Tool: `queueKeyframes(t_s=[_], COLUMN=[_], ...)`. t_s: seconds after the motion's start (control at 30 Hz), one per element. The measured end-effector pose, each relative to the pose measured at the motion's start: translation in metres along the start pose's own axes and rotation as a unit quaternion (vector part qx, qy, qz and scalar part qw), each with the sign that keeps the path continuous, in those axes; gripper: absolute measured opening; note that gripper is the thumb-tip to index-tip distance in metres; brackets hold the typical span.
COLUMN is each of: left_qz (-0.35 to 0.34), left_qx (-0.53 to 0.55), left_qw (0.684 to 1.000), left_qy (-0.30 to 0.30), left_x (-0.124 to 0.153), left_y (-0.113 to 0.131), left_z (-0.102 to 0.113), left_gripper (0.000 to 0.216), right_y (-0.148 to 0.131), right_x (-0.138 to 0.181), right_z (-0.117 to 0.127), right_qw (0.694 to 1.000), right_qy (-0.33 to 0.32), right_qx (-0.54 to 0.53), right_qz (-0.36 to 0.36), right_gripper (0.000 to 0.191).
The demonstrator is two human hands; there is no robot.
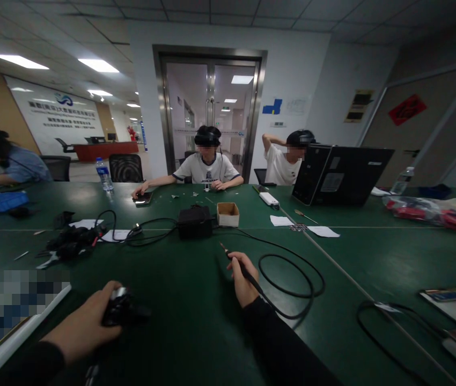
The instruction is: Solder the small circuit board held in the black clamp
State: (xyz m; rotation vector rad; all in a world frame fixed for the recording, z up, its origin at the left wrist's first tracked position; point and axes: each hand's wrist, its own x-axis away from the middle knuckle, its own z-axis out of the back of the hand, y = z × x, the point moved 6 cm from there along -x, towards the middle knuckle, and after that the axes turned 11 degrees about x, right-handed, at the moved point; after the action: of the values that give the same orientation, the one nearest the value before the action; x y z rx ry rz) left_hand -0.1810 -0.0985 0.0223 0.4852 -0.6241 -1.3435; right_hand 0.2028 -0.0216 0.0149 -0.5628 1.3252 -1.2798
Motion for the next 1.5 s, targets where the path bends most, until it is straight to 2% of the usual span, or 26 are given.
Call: queueKeyframes(t_s=[0.07,0.1,0.27,0.37,0.5,0.67,0.77,0.97,1.23,1.3,1.43,1.5], left_qz=[-0.018,-0.026,-0.037,-0.053,-0.07,-0.07,-0.07,-0.114,-0.107,-0.115,-0.111,-0.081], left_qx=[0.018,0.017,0.008,0.023,0.051,0.043,0.03,-0.049,-0.064,-0.068,-0.013,0.03], left_qw=[0.997,0.996,0.995,0.994,0.993,0.996,0.997,0.992,0.992,0.991,0.991,0.992], left_qy=[-0.068,-0.083,-0.087,-0.091,-0.077,-0.037,-0.024,0.021,0.008,-0.003,-0.069,-0.088], left_x=[-0.019,-0.028,-0.068,-0.086,-0.101,-0.103,-0.095,-0.08,-0.076,-0.078,-0.093,-0.109], left_y=[0.033,0.05,0.118,0.146,0.168,0.182,0.186,0.192,0.191,0.187,0.174,0.168], left_z=[-0.029,-0.042,-0.094,-0.12,-0.142,-0.149,-0.149,-0.15,-0.152,-0.153,-0.152,-0.148], left_gripper=[0.067,0.067,0.063,0.059,0.059,0.064,0.058,0.045,0.048,0.058,0.091,0.089], right_y=[-0.001,-0.002,-0.008,-0.007,-0.002,-0.002,-0.003,-0.003,-0.004,-0.004,-0.002,-0.003], right_x=[0.0,0.0,0.0,-0.001,-0.003,-0.004,-0.003,-0.002,-0.002,-0.002,-0.003,-0.003], right_z=[0.001,0.001,0.004,0.004,0.003,0.004,0.005,0.004,0.005,0.005,0.004,0.005], right_qw=[1.0,1.0,1.0,1.0,1.0,1.0,1.0,1.0,1.0,1.0,1.0,1.0], right_qy=[0.002,0.002,0.006,0.008,0.018,0.028,0.026,0.025,0.019,0.02,0.02,0.021], right_qx=[0.002,0.003,0.004,-0.001,-0.005,0.002,0.004,-0.004,-0.006,-0.006,-0.007,-0.005], right_qz=[-0.001,0.0,0.001,-0.005,-0.013,-0.005,-0.002,0.004,0.001,-0.002,-0.008,-0.01], right_gripper=[0.027,0.027,0.025,0.024,0.024,0.025,0.024,0.025,0.024,0.024,0.025,0.026])
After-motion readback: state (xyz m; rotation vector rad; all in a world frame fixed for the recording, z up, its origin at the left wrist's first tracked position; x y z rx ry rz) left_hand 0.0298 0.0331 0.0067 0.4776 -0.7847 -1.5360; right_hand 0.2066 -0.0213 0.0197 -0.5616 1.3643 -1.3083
